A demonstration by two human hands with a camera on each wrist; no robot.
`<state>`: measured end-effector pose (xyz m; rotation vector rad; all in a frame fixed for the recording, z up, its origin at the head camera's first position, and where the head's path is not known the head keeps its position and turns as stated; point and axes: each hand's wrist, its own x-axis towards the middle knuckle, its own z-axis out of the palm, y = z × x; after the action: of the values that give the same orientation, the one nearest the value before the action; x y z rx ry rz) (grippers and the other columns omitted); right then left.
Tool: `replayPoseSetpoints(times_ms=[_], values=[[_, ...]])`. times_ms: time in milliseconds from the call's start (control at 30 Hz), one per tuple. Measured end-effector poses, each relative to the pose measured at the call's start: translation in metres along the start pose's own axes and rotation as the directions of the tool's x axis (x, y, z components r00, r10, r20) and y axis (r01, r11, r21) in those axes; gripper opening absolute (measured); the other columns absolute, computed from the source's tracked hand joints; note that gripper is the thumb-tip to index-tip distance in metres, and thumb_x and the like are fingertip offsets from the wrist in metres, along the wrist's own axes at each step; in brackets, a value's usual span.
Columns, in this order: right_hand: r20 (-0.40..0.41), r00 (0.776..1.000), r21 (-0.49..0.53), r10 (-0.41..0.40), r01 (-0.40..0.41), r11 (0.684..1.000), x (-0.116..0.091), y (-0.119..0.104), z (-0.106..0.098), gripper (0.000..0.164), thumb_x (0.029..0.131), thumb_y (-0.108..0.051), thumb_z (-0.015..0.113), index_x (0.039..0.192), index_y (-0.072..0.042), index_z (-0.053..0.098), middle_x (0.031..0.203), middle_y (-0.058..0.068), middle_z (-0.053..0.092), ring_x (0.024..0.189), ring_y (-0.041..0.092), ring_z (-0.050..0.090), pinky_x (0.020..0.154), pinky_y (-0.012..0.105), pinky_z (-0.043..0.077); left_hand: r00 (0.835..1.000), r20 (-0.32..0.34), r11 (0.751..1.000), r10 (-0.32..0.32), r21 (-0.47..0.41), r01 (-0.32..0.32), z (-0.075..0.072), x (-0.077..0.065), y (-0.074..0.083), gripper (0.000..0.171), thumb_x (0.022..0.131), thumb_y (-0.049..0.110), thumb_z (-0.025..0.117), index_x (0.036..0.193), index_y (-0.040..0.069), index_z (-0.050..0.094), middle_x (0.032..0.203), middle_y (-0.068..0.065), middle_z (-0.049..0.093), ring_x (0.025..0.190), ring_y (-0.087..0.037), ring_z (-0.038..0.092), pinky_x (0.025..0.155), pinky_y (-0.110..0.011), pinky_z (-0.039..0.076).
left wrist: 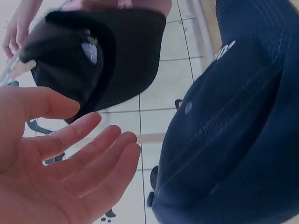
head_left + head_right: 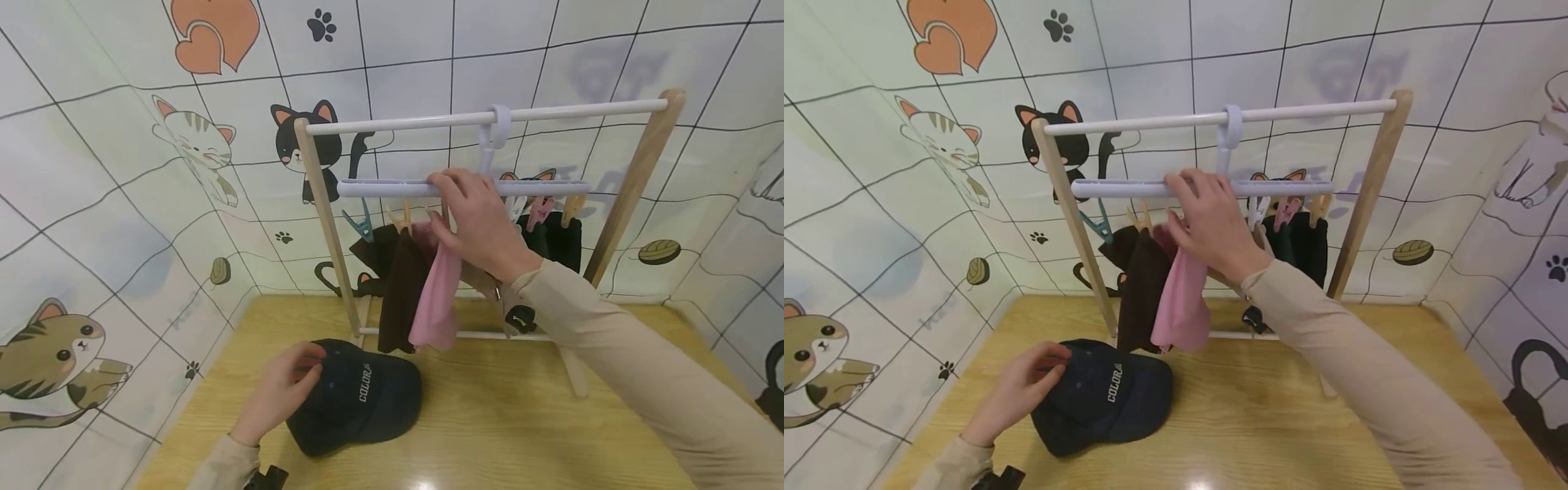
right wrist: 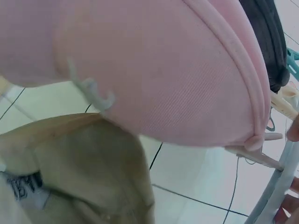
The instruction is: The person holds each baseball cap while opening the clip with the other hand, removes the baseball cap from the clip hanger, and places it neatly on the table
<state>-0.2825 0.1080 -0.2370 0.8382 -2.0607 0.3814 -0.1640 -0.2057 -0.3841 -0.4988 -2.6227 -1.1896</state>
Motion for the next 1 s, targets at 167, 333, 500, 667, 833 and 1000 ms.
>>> replayPoseSetpoints(times_ms=[167, 333, 500, 667, 833, 1000], values=[[0.032, 0.998, -0.012, -0.058, 0.058, 0.998, -0.004, 0.003, -0.001, 0.042, 0.08, -0.018, 0.058, 0.12, -0.008, 0.047, 0.112, 0.014, 0.049, 0.103, 0.03, 0.045, 0.091, 0.044, 0.029, 0.999, 0.016, 0.999, 0.036, -0.017, -0.035, 0.008, 0.009, 0.004, 0.023, 0.081, -0.003, 0.058, 0.099, 0.011, 0.058, 0.098, -0.005, 0.06, 0.087, -0.021, 0.06, 0.068, -0.028, 0.049], [0.045, 0.998, -0.027, -0.048, 0.049, 0.998, -0.006, 0.006, 0.001, 0.044, 0.081, -0.02, 0.058, 0.122, -0.01, 0.047, 0.113, 0.015, 0.048, 0.102, 0.032, 0.043, 0.091, 0.044, 0.027, 0.999, 0.04, 0.998, 0.031, -0.064, -0.029, 0.018, 0.024, 0.018, 0.022, 0.082, -0.002, 0.057, 0.1, 0.01, 0.058, 0.099, -0.004, 0.058, 0.089, -0.018, 0.06, 0.07, -0.026, 0.048], [0.02, 0.998, -0.027, -0.051, 0.052, 0.998, -0.006, 0.009, 0.003, 0.042, 0.081, -0.02, 0.058, 0.12, -0.011, 0.049, 0.111, 0.015, 0.048, 0.099, 0.033, 0.043, 0.088, 0.045, 0.027, 0.997, 0.034, 0.991, 0.07, -0.12, -0.066, 0.03, 0.041, 0.041, 0.028, 0.08, -0.002, 0.059, 0.107, 0.006, 0.056, 0.104, -0.005, 0.057, 0.091, -0.016, 0.059, 0.071, -0.025, 0.048], [0.012, 0.999, -0.02, -0.041, 0.041, 0.999, -0.007, 0.008, 0.006, 0.042, 0.08, -0.017, 0.06, 0.12, -0.012, 0.05, 0.111, 0.015, 0.048, 0.099, 0.033, 0.043, 0.089, 0.045, 0.027, 0.99, 0.035, 0.986, 0.135, -0.098, -0.131, 0.041, 0.06, 0.065, 0.041, 0.08, 0.005, 0.063, 0.118, 0.006, 0.05, 0.111, -0.004, 0.055, 0.094, -0.016, 0.057, 0.073, -0.031, 0.048], [0.032, 0.999, -0.022, -0.023, 0.024, 0.999, -0.007, 0.005, 0.007, 0.041, 0.079, -0.013, 0.063, 0.119, -0.013, 0.053, 0.112, 0.015, 0.049, 0.103, 0.032, 0.043, 0.093, 0.044, 0.026, 0.992, 0.048, 0.992, 0.118, -0.06, -0.115, 0.049, 0.079, 0.079, 0.046, 0.08, 0.016, 0.065, 0.121, 0.01, 0.046, 0.107, -0.002, 0.057, 0.094, -0.014, 0.056, 0.073, -0.031, 0.048], [0.04, 0.999, -0.035, -0.031, 0.032, 0.999, -0.008, 0.004, 0.008, 0.04, 0.08, -0.013, 0.061, 0.119, -0.012, 0.053, 0.112, 0.015, 0.049, 0.105, 0.032, 0.043, 0.095, 0.045, 0.024, 0.993, 0.076, 0.99, 0.092, -0.112, -0.083, 0.051, 0.093, 0.091, 0.049, 0.081, 0.017, 0.063, 0.124, 0.009, 0.042, 0.105, -0.006, 0.059, 0.093, -0.016, 0.057, 0.077, -0.033, 0.047]])
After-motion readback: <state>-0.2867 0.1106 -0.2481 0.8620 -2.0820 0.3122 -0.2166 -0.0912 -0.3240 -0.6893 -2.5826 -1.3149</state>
